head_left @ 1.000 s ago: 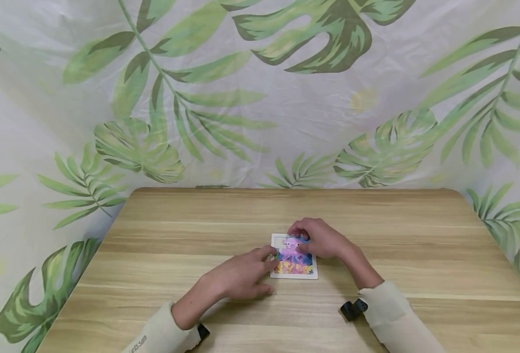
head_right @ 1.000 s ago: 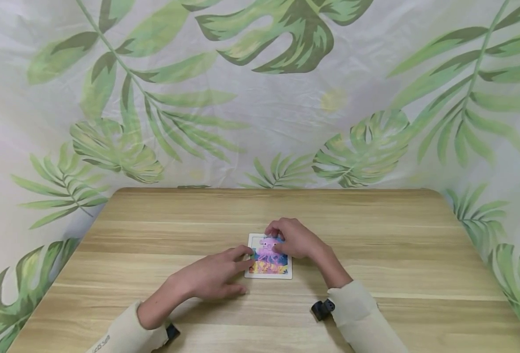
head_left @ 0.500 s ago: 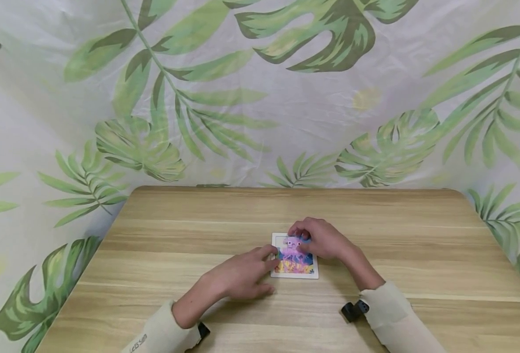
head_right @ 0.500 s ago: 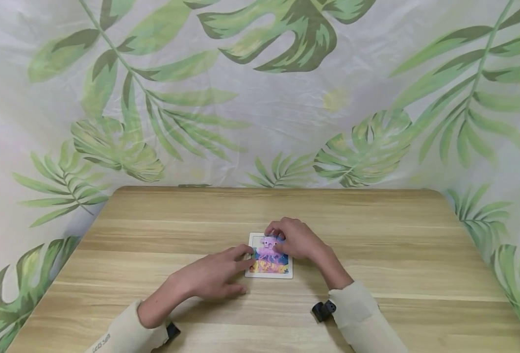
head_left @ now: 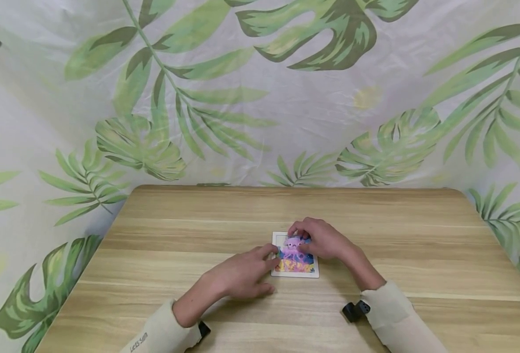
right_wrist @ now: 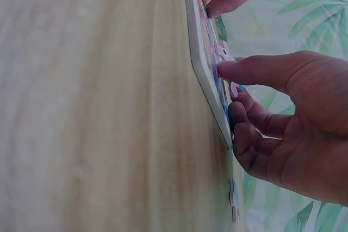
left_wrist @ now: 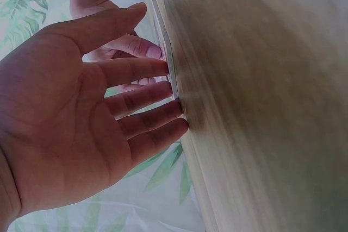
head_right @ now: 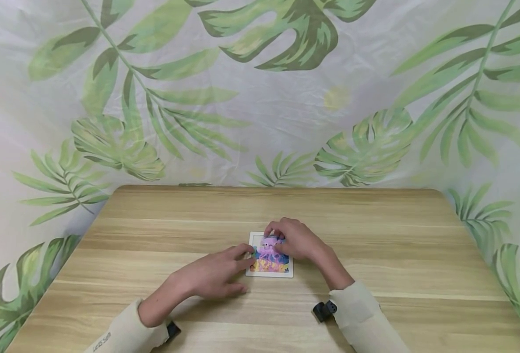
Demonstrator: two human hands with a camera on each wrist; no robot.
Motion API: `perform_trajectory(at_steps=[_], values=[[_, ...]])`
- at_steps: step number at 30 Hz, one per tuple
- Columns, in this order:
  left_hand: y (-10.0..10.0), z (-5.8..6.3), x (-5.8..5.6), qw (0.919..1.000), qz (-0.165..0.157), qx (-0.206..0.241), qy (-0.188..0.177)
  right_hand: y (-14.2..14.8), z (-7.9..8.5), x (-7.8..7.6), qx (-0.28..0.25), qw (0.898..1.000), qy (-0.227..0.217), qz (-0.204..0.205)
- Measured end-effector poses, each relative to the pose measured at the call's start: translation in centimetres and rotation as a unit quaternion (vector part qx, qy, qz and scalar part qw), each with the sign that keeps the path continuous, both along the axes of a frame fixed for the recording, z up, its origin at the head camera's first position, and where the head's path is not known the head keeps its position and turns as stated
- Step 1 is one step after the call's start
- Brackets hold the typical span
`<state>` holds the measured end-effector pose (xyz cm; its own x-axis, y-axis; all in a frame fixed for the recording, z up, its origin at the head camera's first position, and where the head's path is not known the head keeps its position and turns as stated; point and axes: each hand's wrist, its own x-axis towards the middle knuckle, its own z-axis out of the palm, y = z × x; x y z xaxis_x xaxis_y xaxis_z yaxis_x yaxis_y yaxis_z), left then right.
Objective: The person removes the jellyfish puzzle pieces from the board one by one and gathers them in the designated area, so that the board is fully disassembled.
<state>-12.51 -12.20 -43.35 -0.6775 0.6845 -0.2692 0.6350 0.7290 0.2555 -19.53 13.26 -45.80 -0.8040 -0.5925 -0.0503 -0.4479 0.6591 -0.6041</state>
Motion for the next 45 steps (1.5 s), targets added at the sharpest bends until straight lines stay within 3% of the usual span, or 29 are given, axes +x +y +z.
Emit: perform_trajectory(at_steps=[8, 16, 32, 39, 45], values=[[0.1, 0.2, 0.1, 1.0, 0.003, -0.003, -0.003, 0.3, 0.2, 0.0, -0.022, 1.0, 0.007, 0.005], [0.1, 0.1, 0.0, 0.9999, 0.006, -0.006, -0.01, 0.7, 0.1, -0.2, -0.039, 0.999, -0.032, -0.004], [0.1, 0.3, 0.2, 0.9999, 0.008, -0.007, -0.013, 2.5, 1.1, -0.3, -0.052, 0.997, -0.058, 0.023], [0.1, 0.3, 0.3, 0.9998, 0.01, -0.003, -0.014, 4.2, 1.3, -0.3, -0.047, 0.997, -0.056, -0.007], [0.1, 0.2, 0.4, 1.0, 0.004, -0.005, -0.006, 5.6, 1.1, 0.1, -0.049, 0.997, -0.055, -0.009]])
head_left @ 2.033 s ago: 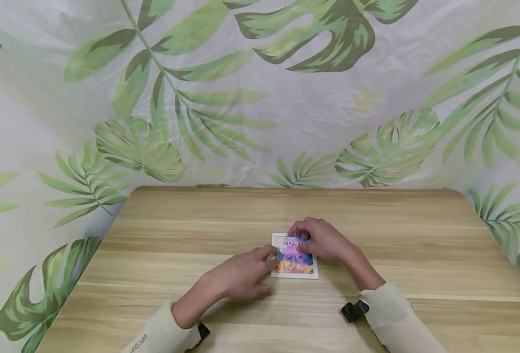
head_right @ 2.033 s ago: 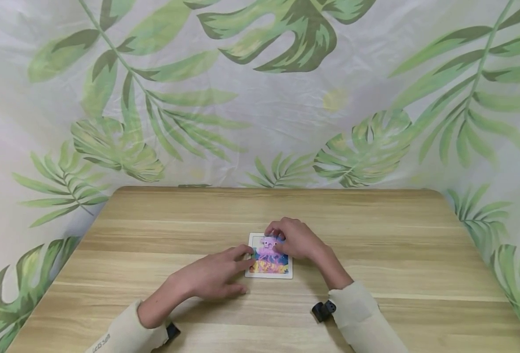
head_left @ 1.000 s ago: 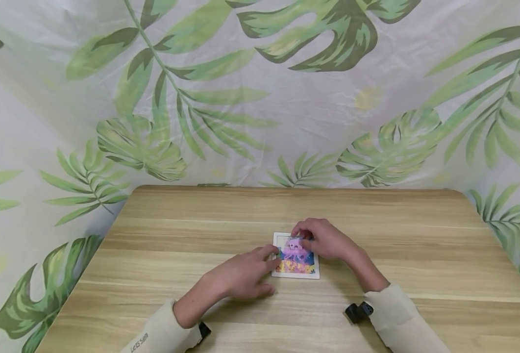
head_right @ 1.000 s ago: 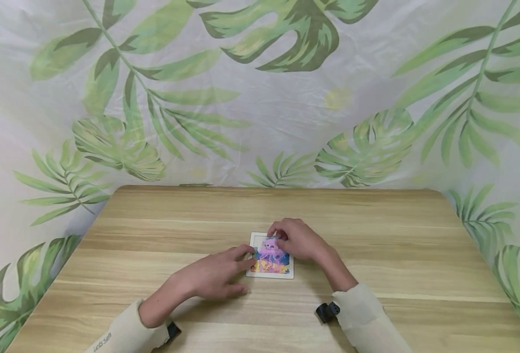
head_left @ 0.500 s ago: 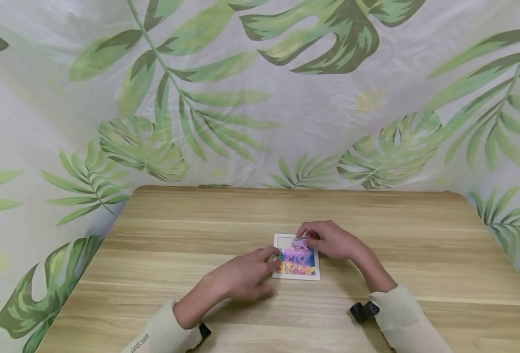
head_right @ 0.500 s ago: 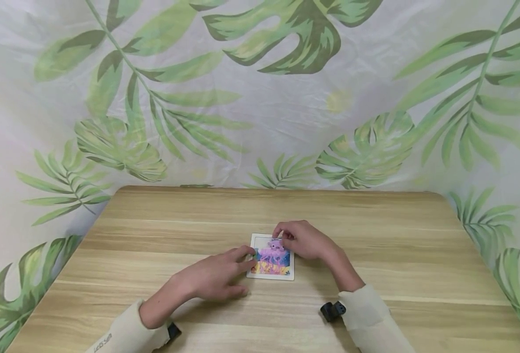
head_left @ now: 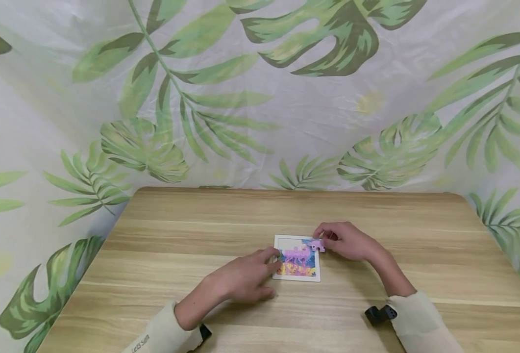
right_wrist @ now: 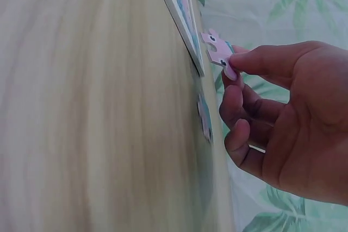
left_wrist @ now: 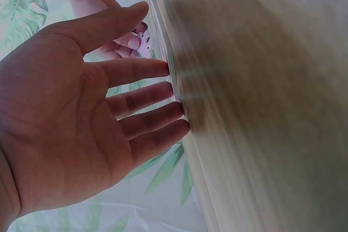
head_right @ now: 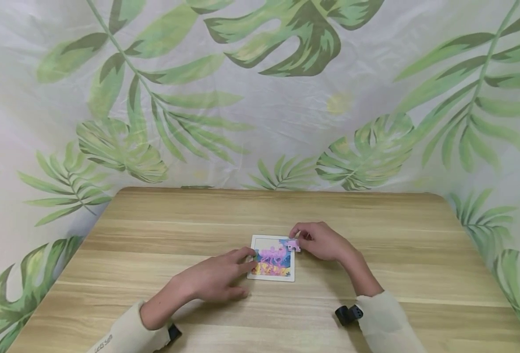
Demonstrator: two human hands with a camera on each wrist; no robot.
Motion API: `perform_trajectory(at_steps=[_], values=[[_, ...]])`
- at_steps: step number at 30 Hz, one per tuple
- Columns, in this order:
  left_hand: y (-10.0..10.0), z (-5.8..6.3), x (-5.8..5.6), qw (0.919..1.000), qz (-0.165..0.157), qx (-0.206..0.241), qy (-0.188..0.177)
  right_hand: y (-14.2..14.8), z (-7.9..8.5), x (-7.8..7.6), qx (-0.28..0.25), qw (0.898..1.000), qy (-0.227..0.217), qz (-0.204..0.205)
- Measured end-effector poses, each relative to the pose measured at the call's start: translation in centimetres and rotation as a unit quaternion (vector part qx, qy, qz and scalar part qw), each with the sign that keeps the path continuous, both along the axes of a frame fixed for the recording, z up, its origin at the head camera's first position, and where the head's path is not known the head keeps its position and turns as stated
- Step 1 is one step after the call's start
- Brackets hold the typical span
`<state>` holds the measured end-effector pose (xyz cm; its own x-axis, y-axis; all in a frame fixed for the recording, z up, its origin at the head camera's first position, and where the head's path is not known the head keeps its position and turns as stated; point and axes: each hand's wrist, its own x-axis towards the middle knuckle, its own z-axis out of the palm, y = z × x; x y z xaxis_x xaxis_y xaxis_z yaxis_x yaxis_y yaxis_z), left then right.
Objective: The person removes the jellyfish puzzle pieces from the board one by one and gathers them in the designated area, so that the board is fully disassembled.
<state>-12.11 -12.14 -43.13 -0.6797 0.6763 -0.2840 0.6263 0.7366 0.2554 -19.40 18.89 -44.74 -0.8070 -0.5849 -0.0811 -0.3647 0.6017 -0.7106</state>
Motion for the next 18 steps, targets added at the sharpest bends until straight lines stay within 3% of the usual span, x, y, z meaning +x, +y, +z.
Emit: perform_trajectory(at_steps=[18], values=[[-0.1, 0.3, 0.2, 1.0, 0.003, -0.005, -0.002, 4.9, -0.4, 0.5, 0.023, 0.998, 0.001, -0.055]])
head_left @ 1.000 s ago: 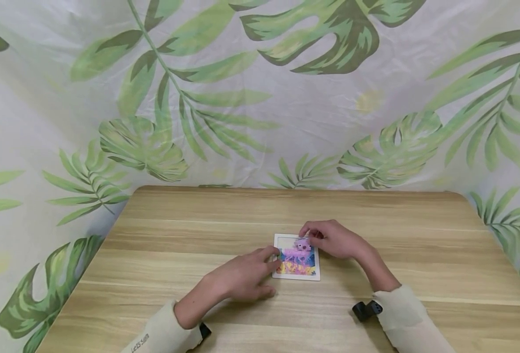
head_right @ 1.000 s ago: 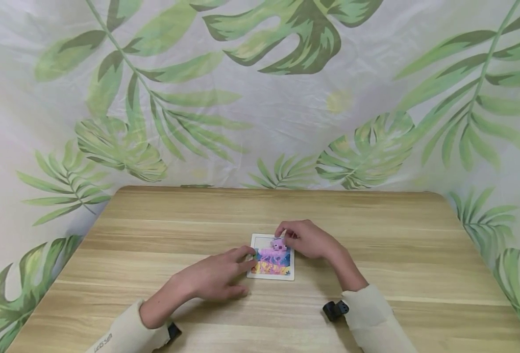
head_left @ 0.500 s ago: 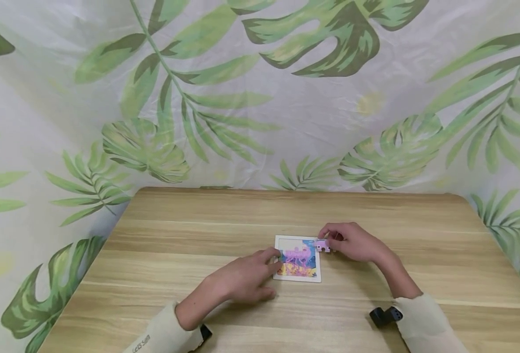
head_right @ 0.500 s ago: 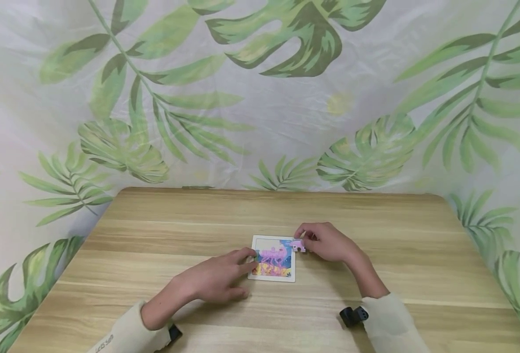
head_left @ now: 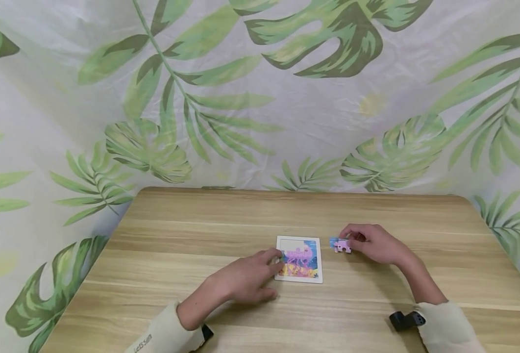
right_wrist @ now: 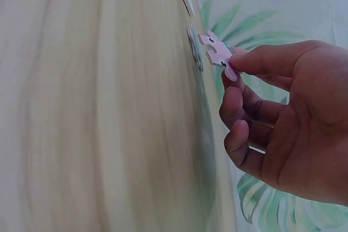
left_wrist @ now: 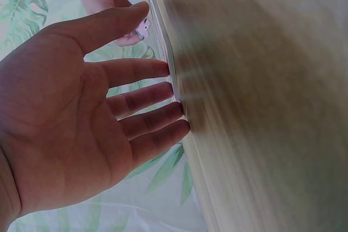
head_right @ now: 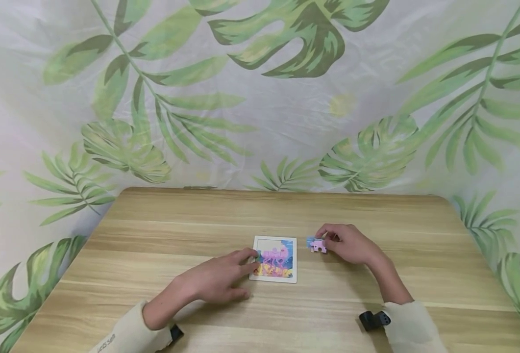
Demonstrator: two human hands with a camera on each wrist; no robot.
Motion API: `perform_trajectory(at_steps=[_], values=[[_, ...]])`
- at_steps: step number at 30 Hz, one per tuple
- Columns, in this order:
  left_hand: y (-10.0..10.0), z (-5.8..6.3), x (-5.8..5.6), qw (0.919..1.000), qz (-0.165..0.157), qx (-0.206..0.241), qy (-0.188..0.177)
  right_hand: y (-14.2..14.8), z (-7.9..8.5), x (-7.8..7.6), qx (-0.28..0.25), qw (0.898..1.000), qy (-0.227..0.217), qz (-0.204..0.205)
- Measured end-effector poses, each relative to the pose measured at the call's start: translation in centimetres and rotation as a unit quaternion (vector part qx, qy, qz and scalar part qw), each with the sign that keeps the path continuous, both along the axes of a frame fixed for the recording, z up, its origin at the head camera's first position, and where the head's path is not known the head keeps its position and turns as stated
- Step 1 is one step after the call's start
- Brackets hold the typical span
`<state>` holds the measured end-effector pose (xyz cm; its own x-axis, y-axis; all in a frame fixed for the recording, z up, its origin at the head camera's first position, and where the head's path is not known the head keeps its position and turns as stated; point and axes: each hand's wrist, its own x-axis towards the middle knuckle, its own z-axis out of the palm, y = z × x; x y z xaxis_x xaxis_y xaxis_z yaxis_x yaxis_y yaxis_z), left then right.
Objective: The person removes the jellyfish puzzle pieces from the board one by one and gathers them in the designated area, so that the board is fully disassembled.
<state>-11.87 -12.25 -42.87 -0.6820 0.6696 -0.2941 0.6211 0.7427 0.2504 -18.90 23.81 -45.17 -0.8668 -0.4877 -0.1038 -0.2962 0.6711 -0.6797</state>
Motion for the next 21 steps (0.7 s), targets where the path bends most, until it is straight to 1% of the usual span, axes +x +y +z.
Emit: perform_trajectory(at_steps=[5, 13, 21], values=[[0.1, 0.0, 0.0, 1.0, -0.002, -0.001, 0.003, 1.3, 0.0, 0.3, -0.002, 1.0, -0.002, -0.01], [0.1, -0.1, 0.0, 1.0, -0.001, -0.002, 0.0, 3.3, -0.2, 0.7, -0.009, 1.0, 0.004, -0.011], [0.0, -0.2, 0.0, 1.0, -0.003, -0.005, 0.007, 2.9, -0.3, 0.4, 0.01, 0.999, 0.029, -0.011]])
